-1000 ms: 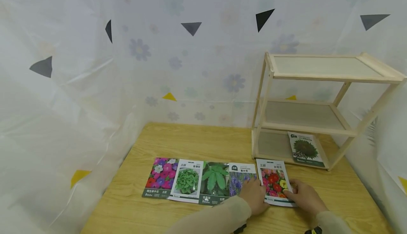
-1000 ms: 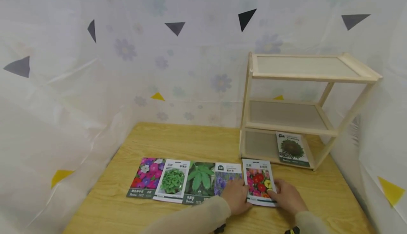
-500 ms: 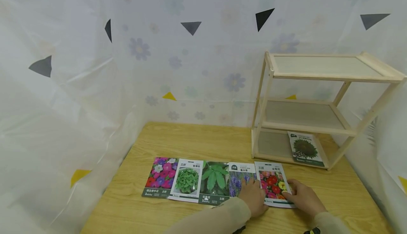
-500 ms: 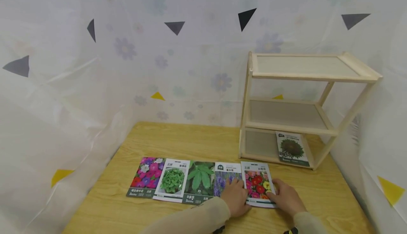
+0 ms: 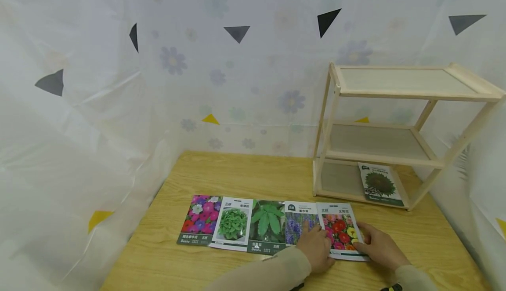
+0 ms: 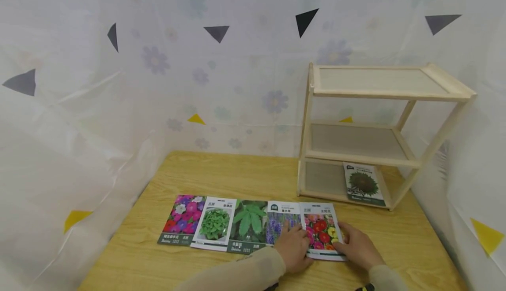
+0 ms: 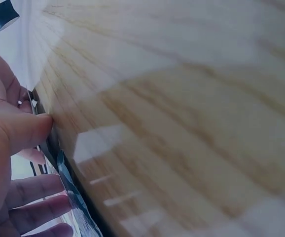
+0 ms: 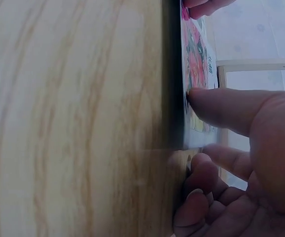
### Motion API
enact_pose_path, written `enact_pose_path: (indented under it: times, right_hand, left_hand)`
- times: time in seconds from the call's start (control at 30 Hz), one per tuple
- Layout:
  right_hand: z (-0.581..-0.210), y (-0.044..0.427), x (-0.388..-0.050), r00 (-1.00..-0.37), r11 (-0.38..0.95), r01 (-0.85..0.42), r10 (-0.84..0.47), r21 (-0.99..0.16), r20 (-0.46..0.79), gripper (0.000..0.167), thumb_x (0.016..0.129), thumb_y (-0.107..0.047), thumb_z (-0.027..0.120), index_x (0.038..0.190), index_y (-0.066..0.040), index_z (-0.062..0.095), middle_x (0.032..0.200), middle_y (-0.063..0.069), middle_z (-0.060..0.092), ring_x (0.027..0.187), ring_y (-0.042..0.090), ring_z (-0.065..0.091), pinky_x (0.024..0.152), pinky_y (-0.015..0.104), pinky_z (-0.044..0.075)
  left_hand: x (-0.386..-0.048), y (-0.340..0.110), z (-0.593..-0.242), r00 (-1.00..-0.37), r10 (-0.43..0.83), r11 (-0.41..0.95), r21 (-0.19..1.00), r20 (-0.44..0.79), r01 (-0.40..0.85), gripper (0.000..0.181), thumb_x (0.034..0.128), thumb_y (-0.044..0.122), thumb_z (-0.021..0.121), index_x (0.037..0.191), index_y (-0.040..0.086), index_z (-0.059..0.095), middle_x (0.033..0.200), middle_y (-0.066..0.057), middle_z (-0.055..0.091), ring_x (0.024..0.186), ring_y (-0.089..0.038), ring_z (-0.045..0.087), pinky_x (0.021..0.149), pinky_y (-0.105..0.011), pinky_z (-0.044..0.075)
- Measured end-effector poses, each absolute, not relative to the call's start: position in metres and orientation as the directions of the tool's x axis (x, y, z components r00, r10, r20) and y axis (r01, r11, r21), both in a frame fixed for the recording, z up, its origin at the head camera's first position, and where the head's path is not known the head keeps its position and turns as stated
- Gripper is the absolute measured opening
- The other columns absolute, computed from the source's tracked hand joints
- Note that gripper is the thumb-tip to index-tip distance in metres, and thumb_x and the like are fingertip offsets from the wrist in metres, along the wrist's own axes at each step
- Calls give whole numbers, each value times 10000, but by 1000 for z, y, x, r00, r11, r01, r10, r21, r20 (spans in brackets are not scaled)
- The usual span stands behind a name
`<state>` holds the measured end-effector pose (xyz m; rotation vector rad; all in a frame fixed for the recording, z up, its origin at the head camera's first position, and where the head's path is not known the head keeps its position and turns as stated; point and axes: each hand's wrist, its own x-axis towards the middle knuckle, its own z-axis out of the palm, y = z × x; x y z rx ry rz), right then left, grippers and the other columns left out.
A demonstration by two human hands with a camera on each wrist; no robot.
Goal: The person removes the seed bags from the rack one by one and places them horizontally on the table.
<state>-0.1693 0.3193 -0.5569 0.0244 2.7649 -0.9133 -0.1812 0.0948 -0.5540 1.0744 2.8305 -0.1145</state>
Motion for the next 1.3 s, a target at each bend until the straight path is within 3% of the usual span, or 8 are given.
enact_pose_path:
  times: [0.4,0.77,1.1,1.3]
  right_hand:
    - [-561,323,-171,-970,802,110,-42,-586,-239,745,844,-386,726,1373,57,445,735,32,466,572,157,419,484,269,327]
    - [-559,322,-168,-966,788,130,-36,-602,-255,766,851,-406,712,1382,66,425,759,37,468,580,158,417,488,267,326]
    - [-555,327,-170,-963,776,158,-16,-611,-270,749,894,-401,665,1393,87,396,813,36,541,680,177,478,570,303,389]
    - [-545,338,-175,-978,788,122,-10,-604,-210,740,922,-402,628,1392,111,375,930,89,588,769,195,540,609,332,463]
  left_hand:
    - [-179,91,-554,-729,678,731,-19,-91,682,423,833,663,584,1090,341,679,1289,182,528,1274,-71,425,1131,-462,257]
    - [-179,90,-559,-732,676,735,2,-85,678,463,838,661,578,1159,334,642,1324,163,508,1300,-83,418,1118,-506,265]
    - [-180,88,-554,-720,694,720,52,-24,692,463,872,621,562,1193,294,624,1295,124,516,1277,-92,427,1113,-484,286]
    - [-189,91,-542,-716,698,713,73,17,697,635,908,587,525,1408,202,446,1370,68,472,1280,-100,433,1116,-417,303]
